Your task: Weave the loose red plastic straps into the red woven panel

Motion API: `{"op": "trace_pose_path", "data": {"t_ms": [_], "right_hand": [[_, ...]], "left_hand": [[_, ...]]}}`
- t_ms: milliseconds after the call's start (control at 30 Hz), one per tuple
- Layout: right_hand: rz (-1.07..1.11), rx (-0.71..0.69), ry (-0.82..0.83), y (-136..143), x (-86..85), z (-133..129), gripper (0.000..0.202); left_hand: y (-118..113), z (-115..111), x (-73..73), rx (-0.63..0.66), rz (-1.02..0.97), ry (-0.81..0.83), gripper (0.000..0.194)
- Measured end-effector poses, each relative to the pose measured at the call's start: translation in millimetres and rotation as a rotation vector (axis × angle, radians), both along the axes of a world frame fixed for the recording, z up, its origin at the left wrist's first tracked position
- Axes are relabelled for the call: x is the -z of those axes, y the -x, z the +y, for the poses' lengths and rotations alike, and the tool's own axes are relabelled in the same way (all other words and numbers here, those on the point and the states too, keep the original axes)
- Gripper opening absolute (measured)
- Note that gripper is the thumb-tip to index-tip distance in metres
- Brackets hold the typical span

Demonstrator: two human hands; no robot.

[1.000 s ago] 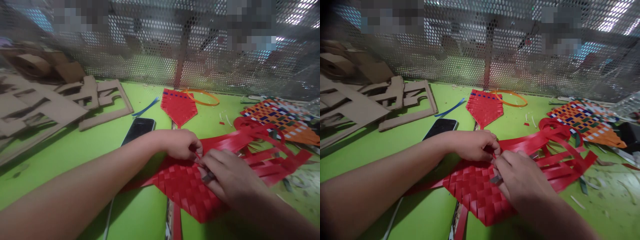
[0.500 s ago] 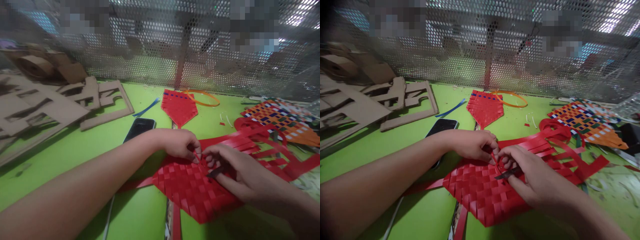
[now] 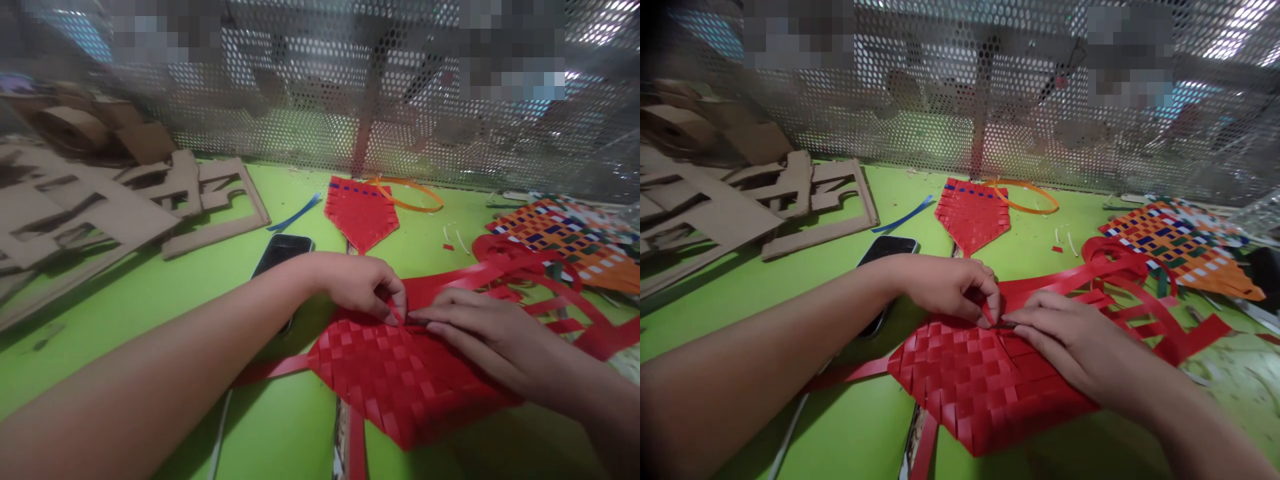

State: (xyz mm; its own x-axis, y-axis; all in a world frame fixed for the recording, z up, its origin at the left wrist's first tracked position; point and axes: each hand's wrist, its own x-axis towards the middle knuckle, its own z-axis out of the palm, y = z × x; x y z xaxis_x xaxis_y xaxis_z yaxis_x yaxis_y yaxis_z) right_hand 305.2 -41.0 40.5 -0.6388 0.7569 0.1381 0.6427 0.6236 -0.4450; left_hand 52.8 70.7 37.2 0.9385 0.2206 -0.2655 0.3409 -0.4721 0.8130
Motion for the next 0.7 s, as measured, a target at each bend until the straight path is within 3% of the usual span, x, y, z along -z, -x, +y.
{"op": "trace_pose_path", "data": {"t_ms": [167,367,700], "right_hand": [[-0.057,0.032,0.072,4.9,-0.9,0.0,0.022],[-0.046,0.057,0.045,3.8,0.4,-0.2,0.021],[-0.060,-0.015,-0.022,4.6,3.5,0.6,0.021]], "left_hand": [[0.4,0.2,0.5,-0.006,-0.013,0.018,0.014],[0.5,0.1,0.7,-0.013,-0.018,0.021,0.013],[0.1,1.7,-0.7,0.021,-0.007,0.039,0.015]]}}
